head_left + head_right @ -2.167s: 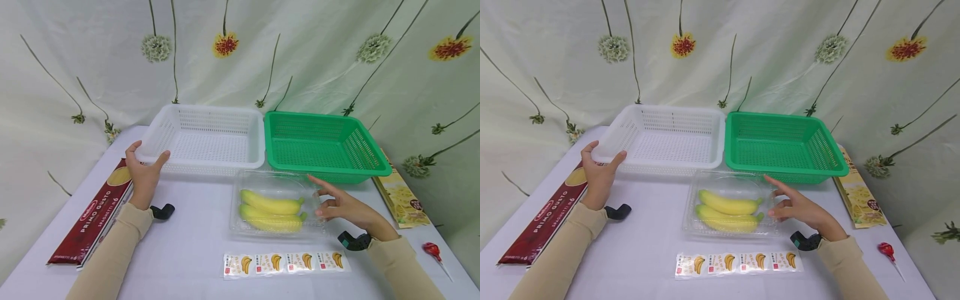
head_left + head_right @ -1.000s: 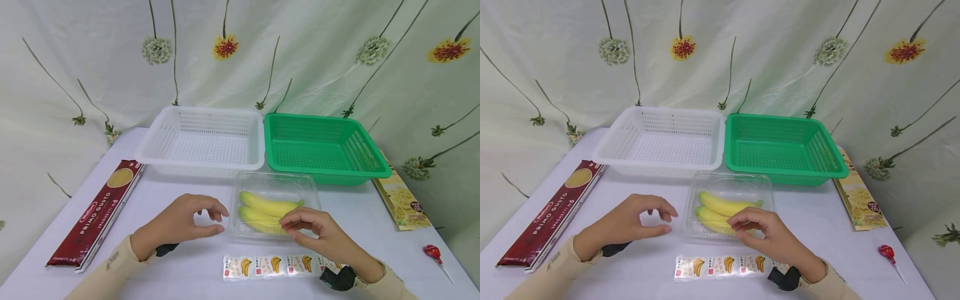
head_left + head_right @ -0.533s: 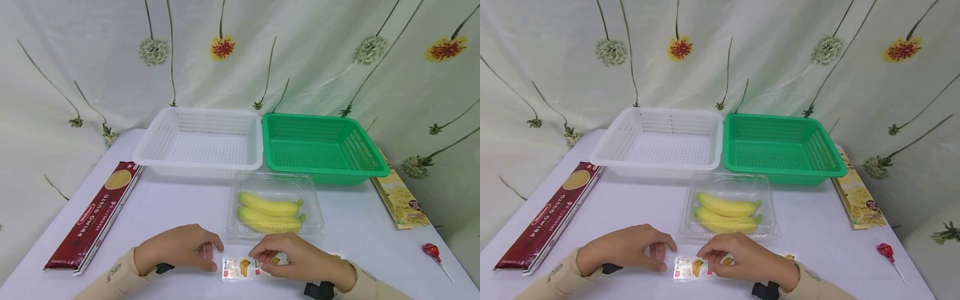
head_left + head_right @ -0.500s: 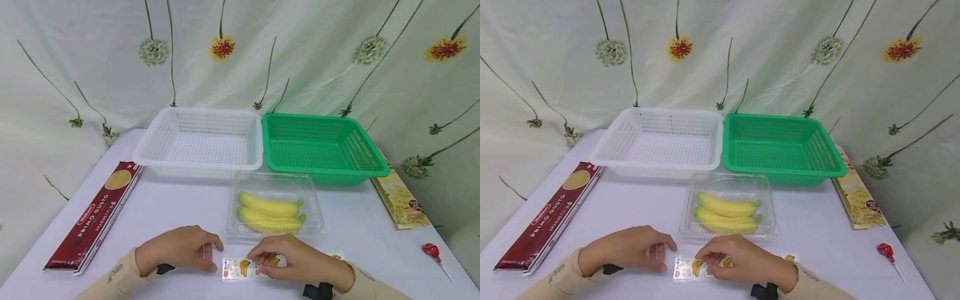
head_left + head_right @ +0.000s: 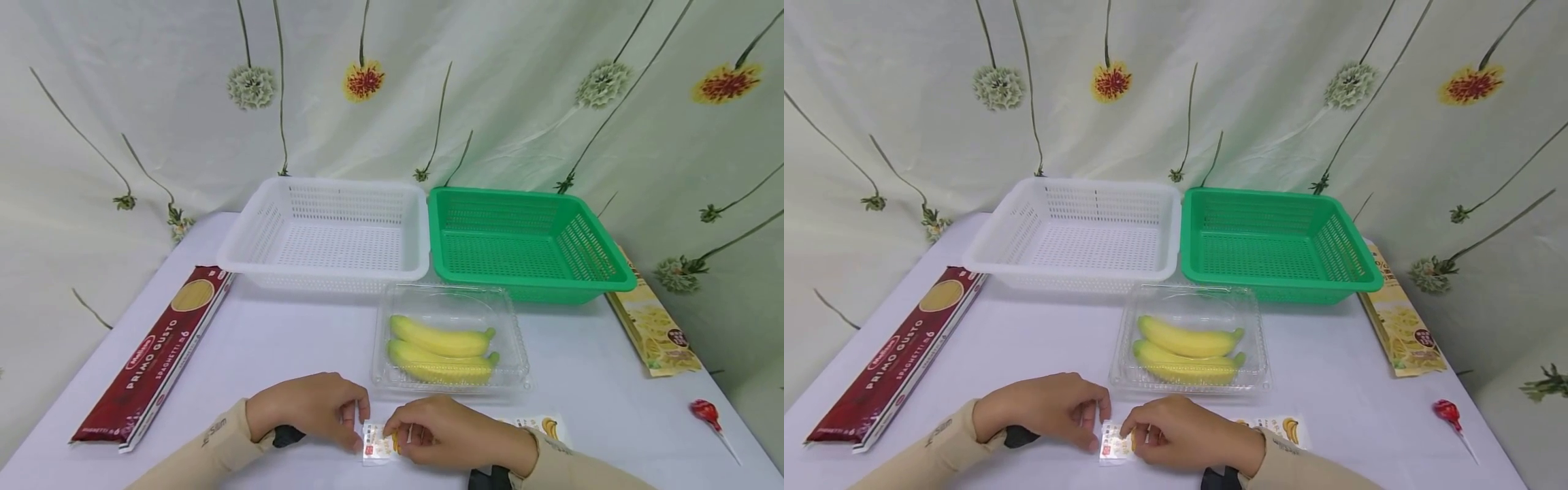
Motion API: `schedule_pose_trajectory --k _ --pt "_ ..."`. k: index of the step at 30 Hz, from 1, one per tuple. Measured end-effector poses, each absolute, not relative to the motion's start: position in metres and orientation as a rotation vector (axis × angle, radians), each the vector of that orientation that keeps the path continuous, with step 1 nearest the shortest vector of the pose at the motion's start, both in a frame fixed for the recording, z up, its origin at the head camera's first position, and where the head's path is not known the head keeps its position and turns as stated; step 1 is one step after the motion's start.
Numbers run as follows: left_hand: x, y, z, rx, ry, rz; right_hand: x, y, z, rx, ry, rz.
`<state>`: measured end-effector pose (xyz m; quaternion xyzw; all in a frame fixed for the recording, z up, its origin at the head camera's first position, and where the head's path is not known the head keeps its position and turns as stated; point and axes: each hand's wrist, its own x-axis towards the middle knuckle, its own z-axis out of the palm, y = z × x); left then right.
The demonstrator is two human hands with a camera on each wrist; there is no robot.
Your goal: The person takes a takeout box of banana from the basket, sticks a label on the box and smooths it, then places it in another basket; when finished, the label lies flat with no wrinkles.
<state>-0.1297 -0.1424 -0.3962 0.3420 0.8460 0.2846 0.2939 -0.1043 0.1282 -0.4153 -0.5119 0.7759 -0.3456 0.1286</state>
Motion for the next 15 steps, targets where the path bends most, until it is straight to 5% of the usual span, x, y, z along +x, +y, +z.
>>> schedule_pose_trajectory --k 15 --pt "-0.135 -0.135 -0.405 0.889 2.079 0.817 -0.109 0.124 -0.428 -1.354 2.178 -1.09"
